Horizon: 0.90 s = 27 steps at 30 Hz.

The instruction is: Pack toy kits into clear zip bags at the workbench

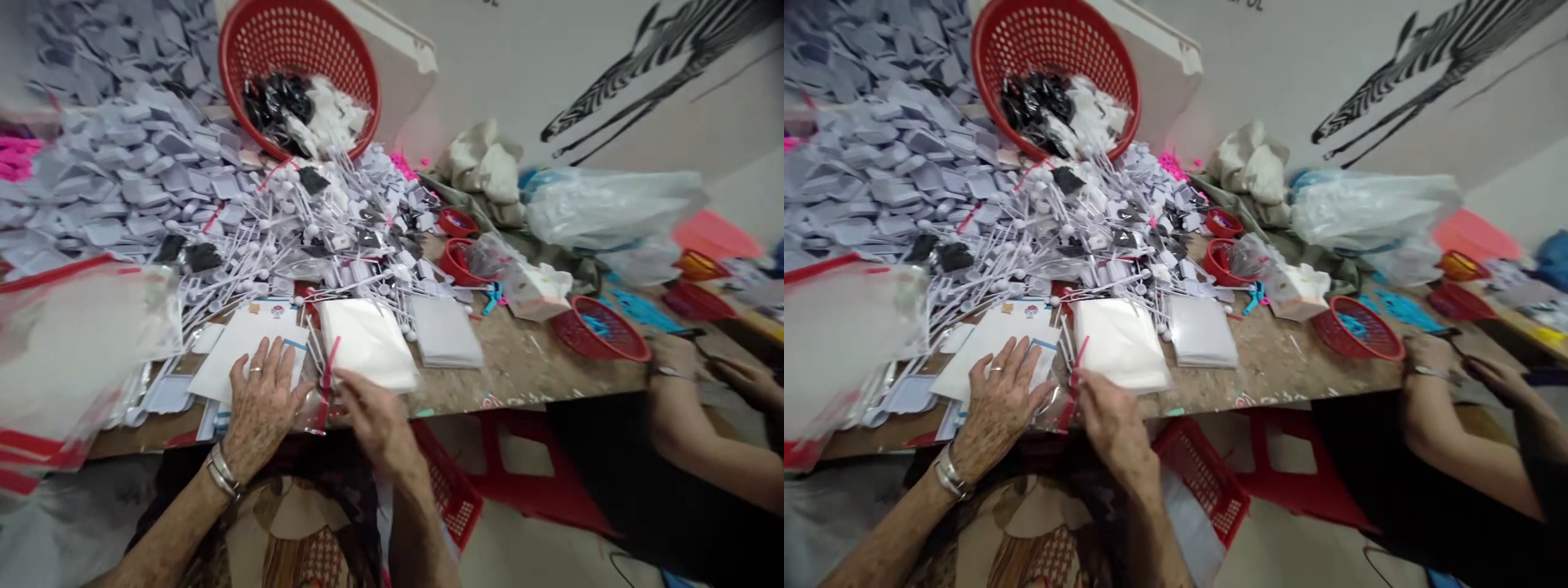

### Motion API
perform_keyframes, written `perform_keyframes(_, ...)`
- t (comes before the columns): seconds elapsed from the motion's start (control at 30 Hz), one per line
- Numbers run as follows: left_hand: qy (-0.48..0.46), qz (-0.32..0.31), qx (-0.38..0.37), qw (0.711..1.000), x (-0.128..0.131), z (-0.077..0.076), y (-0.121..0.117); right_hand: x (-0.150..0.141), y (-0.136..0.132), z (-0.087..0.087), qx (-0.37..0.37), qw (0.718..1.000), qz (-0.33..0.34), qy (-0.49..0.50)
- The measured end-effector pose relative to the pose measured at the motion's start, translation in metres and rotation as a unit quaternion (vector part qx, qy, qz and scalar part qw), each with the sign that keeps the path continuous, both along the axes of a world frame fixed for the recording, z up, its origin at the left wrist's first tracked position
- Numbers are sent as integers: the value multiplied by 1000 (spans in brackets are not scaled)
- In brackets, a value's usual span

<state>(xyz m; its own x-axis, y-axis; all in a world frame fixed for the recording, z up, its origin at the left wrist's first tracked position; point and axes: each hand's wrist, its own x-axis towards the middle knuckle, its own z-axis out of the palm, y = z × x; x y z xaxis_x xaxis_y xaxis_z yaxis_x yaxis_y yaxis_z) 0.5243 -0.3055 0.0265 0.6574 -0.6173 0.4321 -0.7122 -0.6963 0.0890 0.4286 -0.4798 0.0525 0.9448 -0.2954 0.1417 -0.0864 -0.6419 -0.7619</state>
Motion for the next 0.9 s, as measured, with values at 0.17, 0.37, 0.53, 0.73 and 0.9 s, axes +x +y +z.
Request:
perform_keyframes(0.17,19,-16,2,1000,-12,-2,-13,-28,-137,-1,-209,898,-385,-46)
perform_keyframes(0.37,13,0,-18,1000,-17,0,-14,-36,-204,-34,-169,907,-384,31)
perform_keyframes(0.53,17,-4,-9,1000,-24,-3,-11,-42,-200,-42,-116,883,-453,-28)
perform_keyframes(0.73,34,7,-12,999,-30,0,-12,-51,-184,-22,13,854,-501,-142)
perform_keyframes(0.9,27,25,-28,999,-34,2,-9,-78,-140,15,122,805,-497,-300)
